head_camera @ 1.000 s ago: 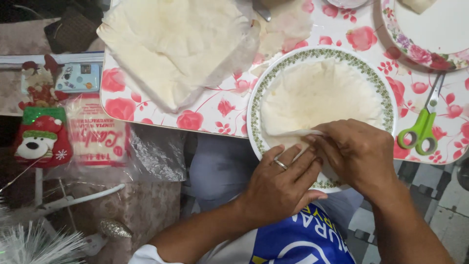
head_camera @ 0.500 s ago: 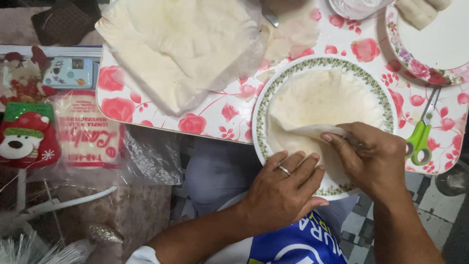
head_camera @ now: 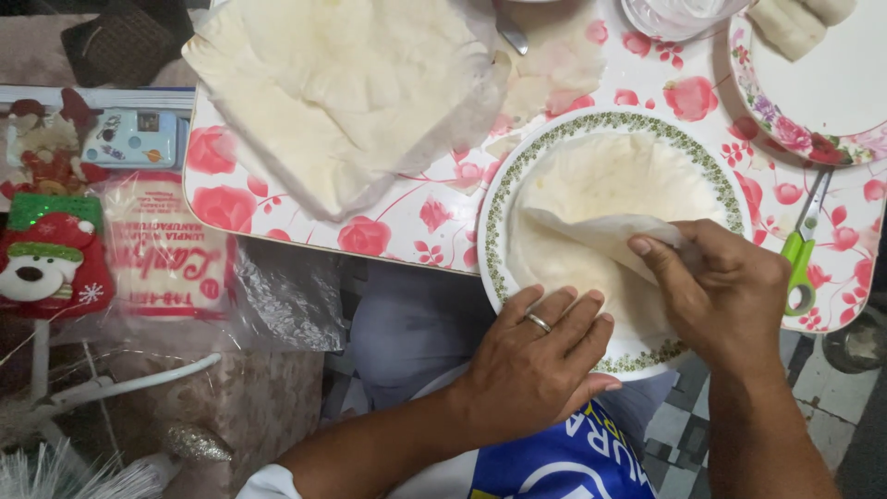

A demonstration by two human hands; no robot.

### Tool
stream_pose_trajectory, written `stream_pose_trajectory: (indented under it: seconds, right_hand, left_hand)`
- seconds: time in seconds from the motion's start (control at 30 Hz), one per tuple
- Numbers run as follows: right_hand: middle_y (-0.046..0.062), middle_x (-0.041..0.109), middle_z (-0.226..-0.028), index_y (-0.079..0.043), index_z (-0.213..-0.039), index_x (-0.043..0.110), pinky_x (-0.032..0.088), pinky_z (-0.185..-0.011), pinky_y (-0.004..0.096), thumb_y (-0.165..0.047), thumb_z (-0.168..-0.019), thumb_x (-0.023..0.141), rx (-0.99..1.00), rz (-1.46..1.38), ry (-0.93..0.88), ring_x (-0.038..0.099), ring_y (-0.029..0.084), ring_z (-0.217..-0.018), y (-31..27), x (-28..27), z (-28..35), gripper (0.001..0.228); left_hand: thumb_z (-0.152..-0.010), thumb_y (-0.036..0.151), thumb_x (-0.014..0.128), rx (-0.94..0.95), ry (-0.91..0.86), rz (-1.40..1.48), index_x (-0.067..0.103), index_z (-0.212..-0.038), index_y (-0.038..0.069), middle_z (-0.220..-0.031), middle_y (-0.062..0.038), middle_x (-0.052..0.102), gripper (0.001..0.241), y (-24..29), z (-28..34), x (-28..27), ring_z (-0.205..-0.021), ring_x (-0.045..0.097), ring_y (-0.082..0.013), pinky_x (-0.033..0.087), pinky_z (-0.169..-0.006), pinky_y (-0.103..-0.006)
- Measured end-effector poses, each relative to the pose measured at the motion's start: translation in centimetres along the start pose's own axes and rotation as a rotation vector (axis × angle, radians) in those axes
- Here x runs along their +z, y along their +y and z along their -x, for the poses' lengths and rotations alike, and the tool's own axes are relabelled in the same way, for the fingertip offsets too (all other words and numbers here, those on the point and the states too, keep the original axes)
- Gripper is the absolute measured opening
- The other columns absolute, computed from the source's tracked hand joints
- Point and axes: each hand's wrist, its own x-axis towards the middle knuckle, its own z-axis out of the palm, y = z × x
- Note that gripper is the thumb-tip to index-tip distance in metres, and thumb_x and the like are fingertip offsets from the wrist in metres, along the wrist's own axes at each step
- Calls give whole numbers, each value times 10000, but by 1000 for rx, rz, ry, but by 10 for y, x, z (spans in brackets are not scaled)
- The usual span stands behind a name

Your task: Peel thin spring roll wrappers from a stack and place them onto a plate

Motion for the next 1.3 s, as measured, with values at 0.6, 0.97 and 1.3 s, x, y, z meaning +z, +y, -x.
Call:
stream_pose_trajectory:
  seconds: [0.6, 0.97, 1.3]
  right_hand:
    - [83, 627, -885, -39, -942, 620, 435, -699, 224, -28, -739, 625, -131, -53, -92, 592, 141, -776, -4, -8, 5, 203]
    - [73, 639, -951, -129, -987, 618, 459, -682, 326, -77, -793, 594, -371, 301, -8, 613, 242, -828, 27, 1, 8, 202]
    - [59, 482, -581, -42, -769, 577, 316, -459, 293, -119, -862, 631, -187, 193, -15, 420, 169, -473, 13, -8, 0, 132]
  left_hand:
    - [-609, 355, 721, 57, -4, -21, 555, -906, -2, -788, -94, 512, 493, -12, -33, 5, -785, 470, -264, 375, -762, -370]
    - [-614, 362, 696, 44, -18, -108, 564, -749, 50, -851, -120, 540, 365, -10, -35, 10, -946, 485, -327, 357, -910, -477]
    - [-585, 351, 721, 6, -46, -95, 567, -744, 71, -848, -98, 534, 356, -11, -34, 15, -960, 507, -322, 351, -908, -476]
